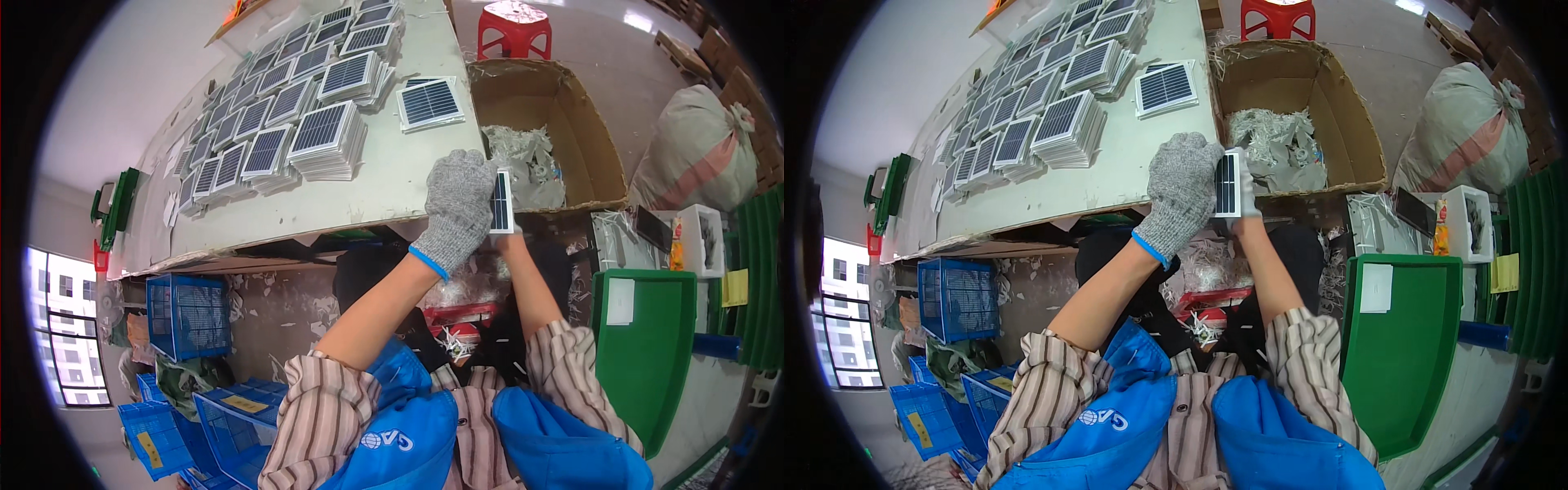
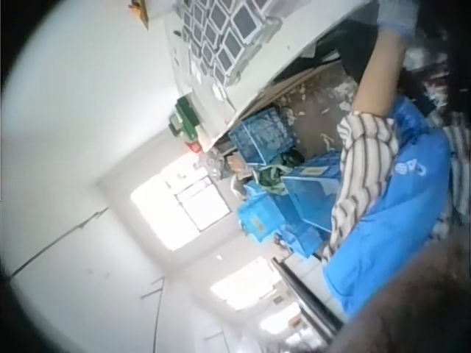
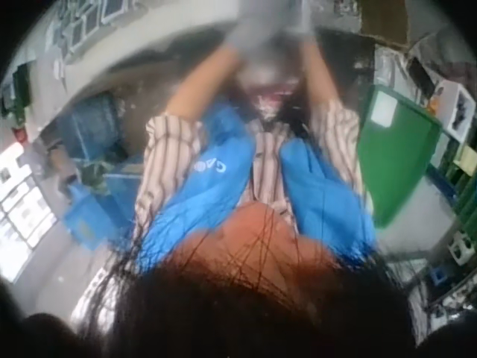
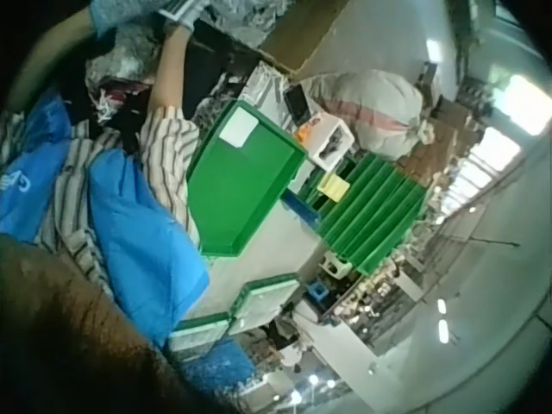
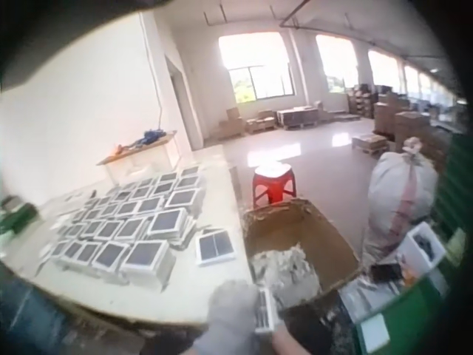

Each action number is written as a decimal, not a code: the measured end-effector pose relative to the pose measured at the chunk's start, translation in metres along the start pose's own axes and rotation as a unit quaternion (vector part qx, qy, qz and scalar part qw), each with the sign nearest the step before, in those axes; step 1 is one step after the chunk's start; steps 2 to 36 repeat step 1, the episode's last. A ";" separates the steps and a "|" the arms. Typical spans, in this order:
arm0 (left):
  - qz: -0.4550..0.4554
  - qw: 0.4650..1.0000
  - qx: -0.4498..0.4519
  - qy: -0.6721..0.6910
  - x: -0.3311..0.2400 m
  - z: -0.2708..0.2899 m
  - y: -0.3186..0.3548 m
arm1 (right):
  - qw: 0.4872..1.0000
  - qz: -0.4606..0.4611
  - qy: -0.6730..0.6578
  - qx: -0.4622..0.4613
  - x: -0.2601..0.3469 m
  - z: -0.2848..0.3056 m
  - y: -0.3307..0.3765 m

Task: Inspect and clean the edges of small solar panels using a handheld tool and gloves before sorting them.

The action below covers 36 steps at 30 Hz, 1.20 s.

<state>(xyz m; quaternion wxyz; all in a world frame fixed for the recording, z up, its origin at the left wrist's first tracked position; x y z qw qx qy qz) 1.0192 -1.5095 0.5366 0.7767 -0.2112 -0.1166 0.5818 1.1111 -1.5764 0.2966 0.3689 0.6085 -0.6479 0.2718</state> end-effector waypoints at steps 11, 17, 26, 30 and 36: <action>0.004 0.999 0.021 0.036 0.000 0.000 0.001 | 0.946 -0.224 -0.228 0.059 -0.028 0.011 -0.006; 0.004 0.999 0.021 0.036 0.000 0.000 0.001 | 0.946 -0.224 -0.228 0.059 -0.028 0.011 -0.006; 0.004 0.999 0.021 0.036 0.000 0.000 0.001 | 0.946 -0.224 -0.228 0.059 -0.028 0.011 -0.006; 0.004 0.999 0.021 0.036 0.000 0.000 0.001 | 0.946 -0.224 -0.228 0.059 -0.028 0.011 -0.006; 0.004 0.999 0.021 0.036 0.000 0.000 0.001 | 0.946 -0.224 -0.228 0.059 -0.028 0.011 -0.006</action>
Point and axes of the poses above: each hand's wrist, its own y-axis away from the middle knuckle, its own z-axis out of the back of the hand, x = y × z, the point moved 5 cm from there along -y, towards the middle knuckle, and after that the axes turned 6 degrees about -x, right-handed, at the moved point
